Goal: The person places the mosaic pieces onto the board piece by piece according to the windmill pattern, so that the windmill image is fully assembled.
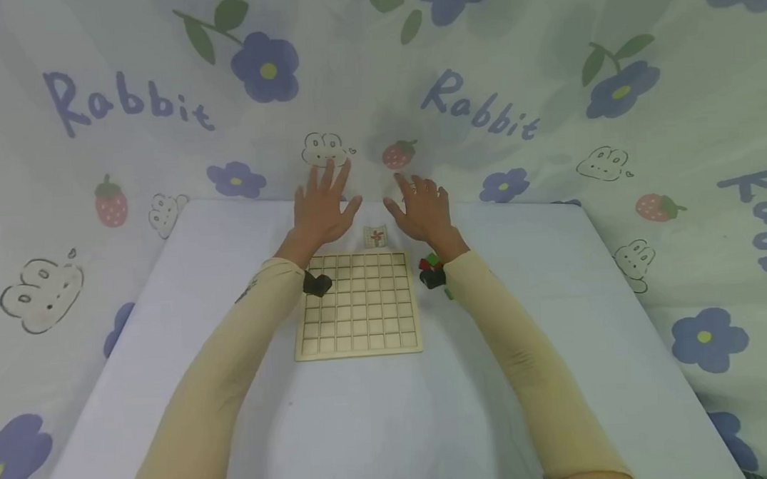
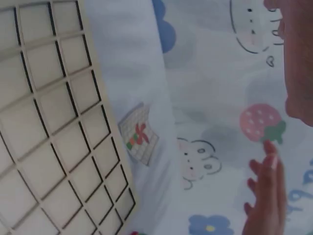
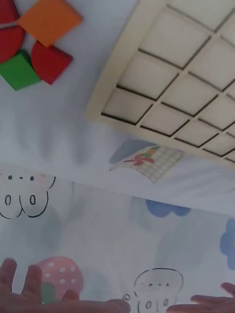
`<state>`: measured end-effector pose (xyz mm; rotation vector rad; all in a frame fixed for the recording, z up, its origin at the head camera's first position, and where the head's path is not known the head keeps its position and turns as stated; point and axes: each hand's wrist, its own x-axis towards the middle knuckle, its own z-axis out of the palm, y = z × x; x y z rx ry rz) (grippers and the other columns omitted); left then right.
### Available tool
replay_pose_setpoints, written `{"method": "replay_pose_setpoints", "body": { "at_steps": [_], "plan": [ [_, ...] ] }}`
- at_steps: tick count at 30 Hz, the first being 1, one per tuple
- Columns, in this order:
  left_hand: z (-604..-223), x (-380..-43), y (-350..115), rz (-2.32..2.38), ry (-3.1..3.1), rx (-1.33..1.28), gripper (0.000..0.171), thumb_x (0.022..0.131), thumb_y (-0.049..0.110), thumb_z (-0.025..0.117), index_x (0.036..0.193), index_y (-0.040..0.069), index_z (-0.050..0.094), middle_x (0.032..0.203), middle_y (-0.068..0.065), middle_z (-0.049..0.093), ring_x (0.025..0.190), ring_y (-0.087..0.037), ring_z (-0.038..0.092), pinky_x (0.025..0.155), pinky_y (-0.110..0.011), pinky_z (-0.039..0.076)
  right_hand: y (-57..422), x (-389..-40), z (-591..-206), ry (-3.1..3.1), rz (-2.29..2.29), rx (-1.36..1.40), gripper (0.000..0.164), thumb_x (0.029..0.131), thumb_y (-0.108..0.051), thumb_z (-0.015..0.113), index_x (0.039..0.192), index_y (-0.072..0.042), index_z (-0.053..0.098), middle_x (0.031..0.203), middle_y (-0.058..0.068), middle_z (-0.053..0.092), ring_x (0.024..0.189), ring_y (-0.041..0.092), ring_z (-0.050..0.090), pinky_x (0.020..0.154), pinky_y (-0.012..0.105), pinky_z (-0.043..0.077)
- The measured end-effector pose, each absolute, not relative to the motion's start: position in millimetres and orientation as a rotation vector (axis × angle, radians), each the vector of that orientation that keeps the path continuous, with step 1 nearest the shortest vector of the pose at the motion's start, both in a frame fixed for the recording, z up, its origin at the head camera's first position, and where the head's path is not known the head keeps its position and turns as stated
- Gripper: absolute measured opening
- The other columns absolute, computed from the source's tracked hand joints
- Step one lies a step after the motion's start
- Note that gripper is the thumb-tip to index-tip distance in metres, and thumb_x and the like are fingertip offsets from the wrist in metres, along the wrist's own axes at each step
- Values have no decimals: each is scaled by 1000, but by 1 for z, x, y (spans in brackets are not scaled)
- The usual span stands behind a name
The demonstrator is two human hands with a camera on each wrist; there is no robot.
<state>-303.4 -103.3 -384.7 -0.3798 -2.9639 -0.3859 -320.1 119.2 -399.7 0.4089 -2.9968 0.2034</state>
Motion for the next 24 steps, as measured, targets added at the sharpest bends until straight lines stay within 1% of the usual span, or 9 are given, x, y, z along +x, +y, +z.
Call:
{"method": "replay_pose_setpoints", "body": {
  "at_steps": [5,7,10,13,18,21,24],
  "plan": [
    [-387,-282,-120,-333,-2923,-622,74,102,54,35,159,26,-4,164,-12,5,146,-44,7,110,-65,18,136,-302,-410,-3040,201,442,62,103,-55,30,156,-23,26,151,12,39,138,37,32,108,59,26],
    [-390,-269,-126,-346,-2895,-734,76,102,53,38,159,24,-2,163,-14,10,145,-45,10,109,-64,21,144,-296,-414,-3056,186,447,60,104,-52,32,155,-21,30,148,14,43,135,38,37,106,58,30],
    [-399,-248,-133,-400,-2869,-876,77,102,52,41,160,21,2,162,-16,14,144,-47,14,107,-63,26,155,-287,-421,-3075,169,479,56,104,-48,39,151,-16,40,140,16,51,128,40,44,99,58,38],
    [-413,-227,-139,-450,-2900,-951,78,101,53,44,160,21,3,162,-16,15,144,-46,13,107,-64,25,165,-279,-429,-3098,184,524,51,101,-44,50,142,-14,54,131,16,56,124,41,46,95,58,40],
    [-440,-199,-152,-481,-3019,-995,83,99,52,50,160,25,1,163,-13,10,146,-43,8,108,-66,21,175,-269,-450,-3134,191,567,38,92,-42,67,120,-17,73,120,10,59,121,38,46,95,57,39],
    [-452,-184,-164,-504,-3078,-989,85,98,51,53,160,24,2,163,-13,9,147,-42,5,109,-66,17,178,-267,-460,-3129,190,552,30,88,-40,73,109,-18,78,115,8,59,120,37,46,96,57,38],
    [-462,-171,-178,-497,-3105,-957,88,96,55,55,160,22,5,163,-14,8,147,-42,5,109,-67,16,179,-265,-468,-3114,178,528,27,88,-39,74,104,-19,79,113,7,59,118,36,47,96,56,38]
  ]
}}
